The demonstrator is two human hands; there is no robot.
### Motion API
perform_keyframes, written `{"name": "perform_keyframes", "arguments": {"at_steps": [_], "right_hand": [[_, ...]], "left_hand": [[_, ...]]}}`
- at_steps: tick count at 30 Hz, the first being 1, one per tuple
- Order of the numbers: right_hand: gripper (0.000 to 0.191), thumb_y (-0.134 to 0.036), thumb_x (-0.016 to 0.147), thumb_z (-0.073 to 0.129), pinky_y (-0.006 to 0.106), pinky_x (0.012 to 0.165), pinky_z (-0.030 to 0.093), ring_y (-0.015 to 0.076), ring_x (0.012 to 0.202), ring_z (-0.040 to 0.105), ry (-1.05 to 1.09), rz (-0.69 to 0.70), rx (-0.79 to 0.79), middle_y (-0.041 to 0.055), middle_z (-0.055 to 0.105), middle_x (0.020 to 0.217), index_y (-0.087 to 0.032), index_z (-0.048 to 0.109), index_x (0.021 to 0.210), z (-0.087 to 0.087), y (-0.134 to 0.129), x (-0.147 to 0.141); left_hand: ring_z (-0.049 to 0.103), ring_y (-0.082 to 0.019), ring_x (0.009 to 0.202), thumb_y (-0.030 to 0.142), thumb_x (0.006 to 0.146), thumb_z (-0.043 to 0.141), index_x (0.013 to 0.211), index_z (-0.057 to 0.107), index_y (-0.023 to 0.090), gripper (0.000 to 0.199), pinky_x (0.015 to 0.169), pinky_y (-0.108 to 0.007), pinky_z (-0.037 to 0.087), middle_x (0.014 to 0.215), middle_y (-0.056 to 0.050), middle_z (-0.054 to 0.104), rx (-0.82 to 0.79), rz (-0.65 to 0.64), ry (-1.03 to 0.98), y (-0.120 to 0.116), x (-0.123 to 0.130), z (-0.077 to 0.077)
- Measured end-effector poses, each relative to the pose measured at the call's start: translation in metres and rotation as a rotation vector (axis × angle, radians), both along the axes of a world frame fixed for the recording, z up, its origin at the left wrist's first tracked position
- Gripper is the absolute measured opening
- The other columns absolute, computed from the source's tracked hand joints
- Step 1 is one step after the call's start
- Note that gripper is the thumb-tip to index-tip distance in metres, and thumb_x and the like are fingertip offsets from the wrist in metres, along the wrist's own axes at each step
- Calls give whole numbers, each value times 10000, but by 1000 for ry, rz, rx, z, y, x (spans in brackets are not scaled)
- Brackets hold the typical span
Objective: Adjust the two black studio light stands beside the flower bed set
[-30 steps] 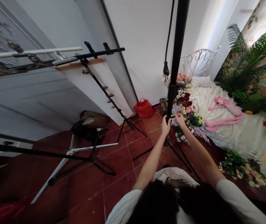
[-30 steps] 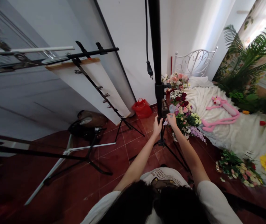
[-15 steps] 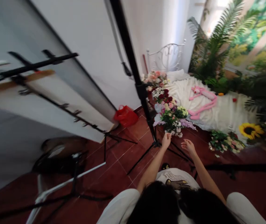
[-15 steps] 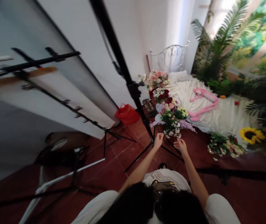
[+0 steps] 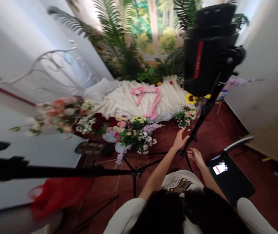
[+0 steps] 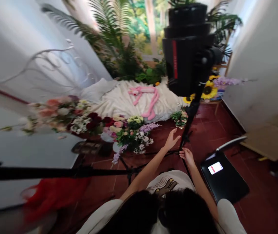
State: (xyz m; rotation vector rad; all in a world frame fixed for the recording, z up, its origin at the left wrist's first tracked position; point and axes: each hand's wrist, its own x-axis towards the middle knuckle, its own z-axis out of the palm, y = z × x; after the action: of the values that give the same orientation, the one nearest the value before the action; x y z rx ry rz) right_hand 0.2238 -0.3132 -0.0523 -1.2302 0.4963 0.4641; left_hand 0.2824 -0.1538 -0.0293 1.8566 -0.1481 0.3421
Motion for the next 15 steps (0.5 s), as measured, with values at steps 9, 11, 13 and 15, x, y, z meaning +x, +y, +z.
{"name": "perform_keyframes", "arguments": {"at_steps": [9,11,13,15], "right_hand": [[322,-395,935,409,201,621,542,105,632,664,43,-84,369,42,698,748,-174,639,979,39,-29,5],[303,-392,924,445,199,633,543,105,658,667,29,-42,455,43,702,765,-166,640,981,45,-26,15],[268,-381,908,488,183,625,541,93,654,660,6,-36,522,26,695,743,-163,639,946,49,-23,25],[212,-347,888,534,147,590,529,71,610,639,12,-46,576,4,676,689,-158,631,879,51,-22,35]], "left_hand": [[607,-169,923,475,920,328,1160,451,197,387,864,-323,464,1035,-71,624,-57,-144,91,-65,34,34],[606,-151,782,478,915,343,1106,461,189,367,780,-294,476,912,-49,629,-70,-138,119,-68,35,32],[591,-136,709,482,909,357,1073,460,186,354,733,-276,475,867,-39,618,-85,-143,128,-68,36,30],[579,-123,657,482,908,357,1067,448,188,347,694,-265,474,860,-34,612,-104,-160,144,-67,37,29]]}}
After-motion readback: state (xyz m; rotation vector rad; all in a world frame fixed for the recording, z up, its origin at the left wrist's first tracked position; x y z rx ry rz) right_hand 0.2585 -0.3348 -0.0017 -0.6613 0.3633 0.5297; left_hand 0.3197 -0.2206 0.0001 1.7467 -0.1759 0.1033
